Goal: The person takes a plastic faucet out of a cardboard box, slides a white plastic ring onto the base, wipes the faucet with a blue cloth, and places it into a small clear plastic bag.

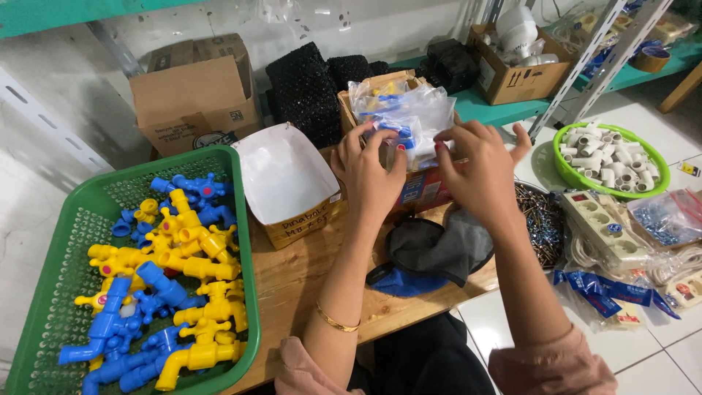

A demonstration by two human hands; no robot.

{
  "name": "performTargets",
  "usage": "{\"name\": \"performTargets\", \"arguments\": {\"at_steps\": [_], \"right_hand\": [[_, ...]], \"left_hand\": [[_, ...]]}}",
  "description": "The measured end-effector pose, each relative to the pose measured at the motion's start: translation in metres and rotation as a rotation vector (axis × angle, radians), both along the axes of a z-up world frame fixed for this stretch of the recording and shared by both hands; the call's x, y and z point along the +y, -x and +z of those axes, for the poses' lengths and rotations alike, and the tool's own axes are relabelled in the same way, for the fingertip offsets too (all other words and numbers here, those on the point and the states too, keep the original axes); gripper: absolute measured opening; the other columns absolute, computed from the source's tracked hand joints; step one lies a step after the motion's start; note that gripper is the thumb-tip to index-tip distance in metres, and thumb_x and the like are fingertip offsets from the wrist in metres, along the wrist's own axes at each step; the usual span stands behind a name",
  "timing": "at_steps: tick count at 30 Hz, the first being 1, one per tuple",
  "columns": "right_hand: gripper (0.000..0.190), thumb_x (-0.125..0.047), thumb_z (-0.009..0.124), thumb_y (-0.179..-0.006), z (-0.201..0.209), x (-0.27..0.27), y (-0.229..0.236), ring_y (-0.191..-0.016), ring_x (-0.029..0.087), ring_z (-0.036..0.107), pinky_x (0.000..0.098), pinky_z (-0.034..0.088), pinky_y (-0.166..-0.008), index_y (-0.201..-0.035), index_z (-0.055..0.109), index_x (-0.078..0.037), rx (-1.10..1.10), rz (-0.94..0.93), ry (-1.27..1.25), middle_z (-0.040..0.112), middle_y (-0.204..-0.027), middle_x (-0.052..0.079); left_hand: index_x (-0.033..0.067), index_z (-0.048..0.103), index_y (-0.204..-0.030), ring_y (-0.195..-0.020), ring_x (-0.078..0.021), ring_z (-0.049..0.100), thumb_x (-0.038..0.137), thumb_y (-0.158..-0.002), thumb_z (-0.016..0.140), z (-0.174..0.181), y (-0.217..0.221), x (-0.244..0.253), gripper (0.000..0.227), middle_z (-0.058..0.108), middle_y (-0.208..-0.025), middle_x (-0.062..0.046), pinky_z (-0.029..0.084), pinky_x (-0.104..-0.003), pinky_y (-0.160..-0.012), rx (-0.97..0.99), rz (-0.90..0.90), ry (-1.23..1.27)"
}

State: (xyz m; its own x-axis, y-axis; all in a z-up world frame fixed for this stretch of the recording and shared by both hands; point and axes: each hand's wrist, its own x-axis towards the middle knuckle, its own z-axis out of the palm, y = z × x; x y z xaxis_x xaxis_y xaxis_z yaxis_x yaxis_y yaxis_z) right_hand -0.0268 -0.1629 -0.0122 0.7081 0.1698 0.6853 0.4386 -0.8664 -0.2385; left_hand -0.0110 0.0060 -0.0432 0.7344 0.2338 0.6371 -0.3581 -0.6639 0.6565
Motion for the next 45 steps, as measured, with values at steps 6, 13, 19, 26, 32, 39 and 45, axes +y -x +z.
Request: {"name": "performTargets", "arguments": {"at_steps": [6,13,19,26,32,39,45], "right_hand": [[0.010,-0.018,0.067,-0.094,0.001,0.023,0.053,-0.115,0.021,0.061,0.0549,0.006,-0.116,-0.103,0.072,-0.019,-0.057,0.222,-0.177,0.070,-0.107,0.003],[0.007,-0.018,0.065,-0.094,0.029,0.060,0.105,-0.098,0.030,0.064,0.0483,0.030,-0.108,-0.092,0.066,-0.012,-0.103,0.519,-0.215,0.063,-0.095,0.010],[0.028,-0.018,0.038,-0.107,0.054,0.122,0.158,-0.079,0.023,0.041,0.0350,0.037,-0.073,-0.085,0.045,-0.003,0.101,1.021,-0.399,0.039,-0.087,0.009],[0.031,-0.021,0.062,-0.090,0.016,0.246,0.098,-0.094,0.043,0.062,0.0527,0.052,-0.074,-0.115,0.063,-0.002,0.076,0.832,-0.023,0.059,-0.099,0.018],[0.043,-0.041,0.066,-0.089,-0.052,0.349,0.045,-0.122,0.041,0.056,0.0553,0.050,-0.094,-0.122,0.065,-0.013,0.286,0.717,0.459,0.059,-0.124,0.018],[0.059,-0.061,0.049,-0.095,-0.082,0.361,0.035,-0.119,0.037,0.064,0.0469,0.046,-0.099,-0.136,0.061,-0.021,0.295,0.527,0.544,0.057,-0.129,0.015],[0.077,-0.069,0.035,-0.093,-0.047,0.348,0.052,-0.124,0.041,0.063,0.0469,0.044,-0.104,-0.152,0.047,-0.020,0.397,0.525,0.539,0.056,-0.136,0.020]], "left_hand": [[0.0106,0.066,-0.099,-0.115,-0.0324,0.058,0.020,-0.097,0.057,0.051,0.047,0.001,0.014,0.057,-0.115,-0.011,0.042,-0.054,-0.105,-0.344,-0.254,0.157],[0.0096,0.066,-0.101,-0.097,-0.0349,0.066,0.012,-0.102,0.044,0.057,0.149,0.006,0.022,0.063,-0.099,-0.010,0.051,-0.043,-0.089,-0.293,-0.354,0.288],[0.0040,0.047,-0.091,-0.092,-0.0260,0.057,0.017,-0.100,0.038,0.077,0.219,0.049,0.018,0.054,-0.098,-0.014,0.047,-0.038,-0.088,-0.271,-0.095,0.320],[0.0064,0.057,-0.093,-0.080,-0.0449,0.056,0.006,-0.095,0.044,0.064,0.173,0.209,0.014,0.052,-0.083,-0.016,0.047,-0.053,-0.077,-0.143,0.111,-0.240],[0.0213,0.060,-0.134,-0.133,-0.0487,0.048,0.048,-0.090,0.062,0.003,0.132,0.341,0.052,0.061,-0.133,-0.022,0.043,-0.070,-0.101,0.942,0.325,-0.598],[0.0248,0.046,-0.154,-0.134,-0.0477,0.054,0.055,-0.081,0.067,-0.042,0.116,0.378,0.082,0.057,-0.143,-0.025,0.041,-0.058,-0.113,1.033,0.193,-0.595],[0.0136,0.057,-0.141,-0.128,-0.0446,0.059,0.051,-0.075,0.080,-0.021,0.133,0.378,0.078,0.070,-0.126,-0.023,0.045,-0.056,-0.109,0.901,0.123,-0.313]]}}
